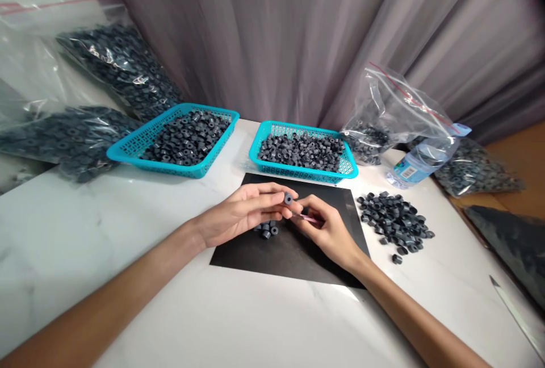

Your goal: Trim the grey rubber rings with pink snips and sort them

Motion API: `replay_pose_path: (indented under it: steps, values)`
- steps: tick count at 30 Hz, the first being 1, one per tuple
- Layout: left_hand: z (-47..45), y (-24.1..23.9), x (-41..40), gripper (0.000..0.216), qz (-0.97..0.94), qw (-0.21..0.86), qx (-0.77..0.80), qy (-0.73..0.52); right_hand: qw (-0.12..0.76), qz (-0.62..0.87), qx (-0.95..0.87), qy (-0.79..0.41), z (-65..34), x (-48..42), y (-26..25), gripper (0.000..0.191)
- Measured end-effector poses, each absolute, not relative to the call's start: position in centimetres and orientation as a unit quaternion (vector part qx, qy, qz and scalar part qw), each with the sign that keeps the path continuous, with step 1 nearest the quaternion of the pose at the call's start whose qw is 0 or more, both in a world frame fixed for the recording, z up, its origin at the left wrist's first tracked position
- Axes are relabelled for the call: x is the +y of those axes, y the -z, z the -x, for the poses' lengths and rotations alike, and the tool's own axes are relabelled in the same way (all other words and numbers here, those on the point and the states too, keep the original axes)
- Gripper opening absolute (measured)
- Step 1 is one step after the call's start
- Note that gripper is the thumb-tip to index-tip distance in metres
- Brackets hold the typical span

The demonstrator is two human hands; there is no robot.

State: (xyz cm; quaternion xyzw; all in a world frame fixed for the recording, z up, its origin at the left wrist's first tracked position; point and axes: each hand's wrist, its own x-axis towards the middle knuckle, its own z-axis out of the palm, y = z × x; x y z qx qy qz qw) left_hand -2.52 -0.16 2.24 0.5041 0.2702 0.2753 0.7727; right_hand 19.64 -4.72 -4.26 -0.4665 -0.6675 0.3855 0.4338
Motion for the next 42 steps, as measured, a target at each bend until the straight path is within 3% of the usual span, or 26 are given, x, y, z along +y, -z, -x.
replay_pose_path:
  steps: [3, 6, 11, 15, 24, 32, 42]
  values:
    - [2.4, -2.2, -0.2, 0.023, -0.558, 0.728, 0.288, -0.274, 0.502, 0.473, -0.574, -0.441, -20.1, -4.5, 4.4, 0.023]
    - [1.9, -1.5, -0.7, 0.024, -0.672, 0.614, 0.325, -0.257, 0.543, 0.485, -0.528, -0.437, -20.6, -4.1, 4.4, 0.028]
    - [0.6, 0.4, -2.2, 0.018, -0.859, 0.308, 0.342, -0.226, 0.542, 0.5, -0.511, -0.441, -20.9, -3.8, 4.4, 0.034]
    - [0.2, 1.2, -2.9, 0.018, -0.92, 0.188, 0.294, -0.178, 0.529, 0.507, -0.514, -0.446, -21.0, -3.8, 4.2, 0.035]
    - [0.3, 0.9, -2.2, 0.033, -0.919, 0.174, 0.304, -0.183, 0.509, 0.51, -0.517, -0.462, -21.3, -3.8, 4.1, 0.035]
    - [0.5, 0.1, -1.6, 0.023, -0.874, 0.211, 0.355, -0.255, 0.484, 0.45, -0.571, -0.486, -21.4, -3.8, 3.8, 0.027]
    - [0.4, 1.2, -2.1, 0.007, -0.856, 0.177, 0.333, -0.353, 0.46, 0.406, -0.585, -0.531, -21.4, -3.9, 4.2, 0.027]
